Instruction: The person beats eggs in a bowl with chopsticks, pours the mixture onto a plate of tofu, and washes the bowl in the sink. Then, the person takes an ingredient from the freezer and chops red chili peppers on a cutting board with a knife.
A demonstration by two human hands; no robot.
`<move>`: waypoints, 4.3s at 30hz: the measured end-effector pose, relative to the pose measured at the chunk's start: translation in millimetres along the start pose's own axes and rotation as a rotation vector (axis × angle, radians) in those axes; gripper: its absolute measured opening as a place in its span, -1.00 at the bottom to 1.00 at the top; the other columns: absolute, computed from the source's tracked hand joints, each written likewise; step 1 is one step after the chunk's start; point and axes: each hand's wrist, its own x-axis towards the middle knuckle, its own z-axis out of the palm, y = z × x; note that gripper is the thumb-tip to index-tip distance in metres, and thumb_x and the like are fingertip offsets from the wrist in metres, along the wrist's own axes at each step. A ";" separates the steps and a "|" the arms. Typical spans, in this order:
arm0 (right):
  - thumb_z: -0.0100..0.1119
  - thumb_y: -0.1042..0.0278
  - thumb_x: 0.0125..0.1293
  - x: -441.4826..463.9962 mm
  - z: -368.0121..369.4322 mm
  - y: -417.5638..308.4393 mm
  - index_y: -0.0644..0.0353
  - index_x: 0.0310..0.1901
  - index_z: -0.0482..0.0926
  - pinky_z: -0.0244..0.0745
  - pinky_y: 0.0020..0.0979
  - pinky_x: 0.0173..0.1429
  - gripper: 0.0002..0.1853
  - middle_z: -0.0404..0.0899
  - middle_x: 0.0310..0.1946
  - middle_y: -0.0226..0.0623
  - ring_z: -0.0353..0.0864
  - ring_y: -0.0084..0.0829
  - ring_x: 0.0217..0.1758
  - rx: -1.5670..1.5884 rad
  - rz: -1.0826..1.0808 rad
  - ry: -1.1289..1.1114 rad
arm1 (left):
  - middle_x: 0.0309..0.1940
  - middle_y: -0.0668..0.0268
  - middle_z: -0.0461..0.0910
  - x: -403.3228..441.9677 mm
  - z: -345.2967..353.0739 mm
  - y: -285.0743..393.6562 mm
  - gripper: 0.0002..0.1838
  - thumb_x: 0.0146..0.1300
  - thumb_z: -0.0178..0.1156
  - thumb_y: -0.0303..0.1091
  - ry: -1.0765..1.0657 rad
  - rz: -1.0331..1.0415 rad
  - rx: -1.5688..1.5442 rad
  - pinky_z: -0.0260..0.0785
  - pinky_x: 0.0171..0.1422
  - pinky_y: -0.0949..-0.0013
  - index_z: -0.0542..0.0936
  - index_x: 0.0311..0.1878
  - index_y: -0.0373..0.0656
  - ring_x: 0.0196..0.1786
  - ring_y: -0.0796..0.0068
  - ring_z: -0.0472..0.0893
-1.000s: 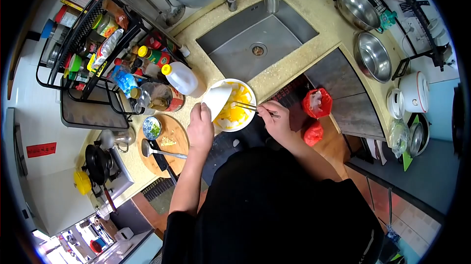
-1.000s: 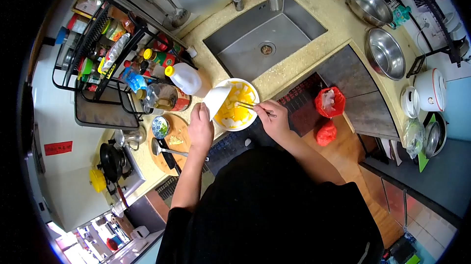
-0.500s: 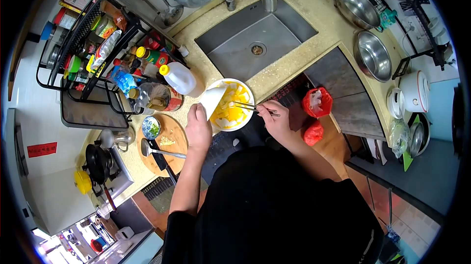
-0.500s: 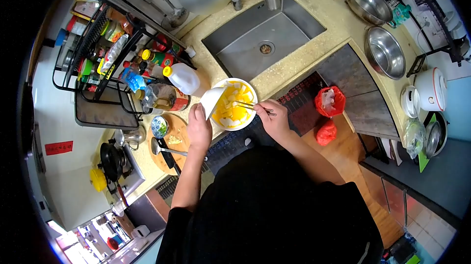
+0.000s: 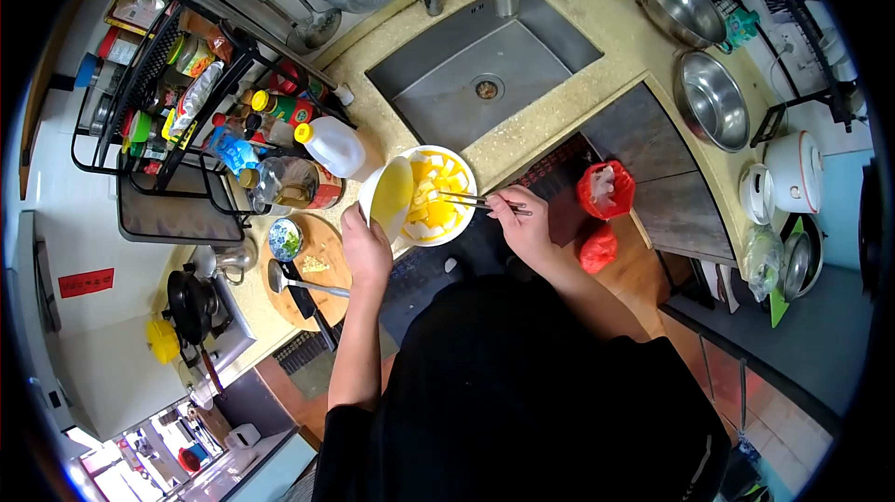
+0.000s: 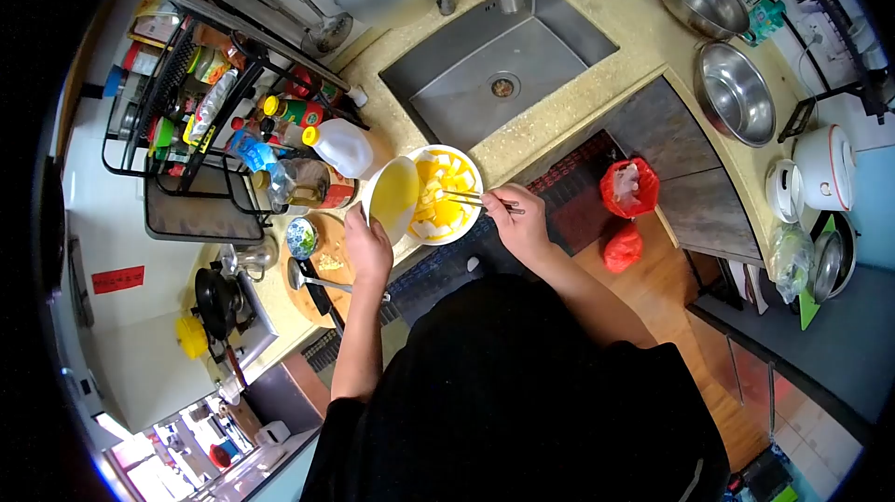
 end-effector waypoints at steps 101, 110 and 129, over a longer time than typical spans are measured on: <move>0.21 0.21 0.50 -2.5 74.7 59.4 0.40 -0.19 0.63 0.69 -0.50 -0.28 -0.68 0.68 -0.36 -0.27 0.69 -0.54 -0.43 0.381 0.493 -0.028 | 0.15 -0.02 0.52 7.2 -53.2 10.3 -0.53 0.20 0.16 -0.58 -0.069 0.161 0.197 0.59 -0.04 0.04 0.41 0.21 -0.28 -0.01 -0.09 0.64; 0.15 0.25 0.53 23.4 48.8 47.2 0.42 -0.20 0.62 0.67 -0.52 -0.22 -0.68 0.70 -0.36 -0.20 0.71 -0.51 -0.38 0.384 0.389 0.173 | 0.13 -0.02 0.54 19.1 -51.6 11.7 -0.60 0.26 0.14 -0.55 -0.060 0.176 0.204 0.60 -0.07 0.05 0.43 0.18 -0.28 0.00 -0.07 0.64; 0.14 0.18 0.53 40.2 33.6 45.5 0.45 -0.18 0.60 0.72 -0.44 -0.21 -0.63 0.69 -0.33 -0.13 0.75 -0.43 -0.31 0.383 0.401 0.224 | 0.24 0.00 0.47 23.9 -46.1 15.7 -0.62 0.39 0.04 -0.44 -0.205 0.188 0.236 0.60 -0.02 0.08 0.38 0.25 -0.26 0.11 -0.06 0.60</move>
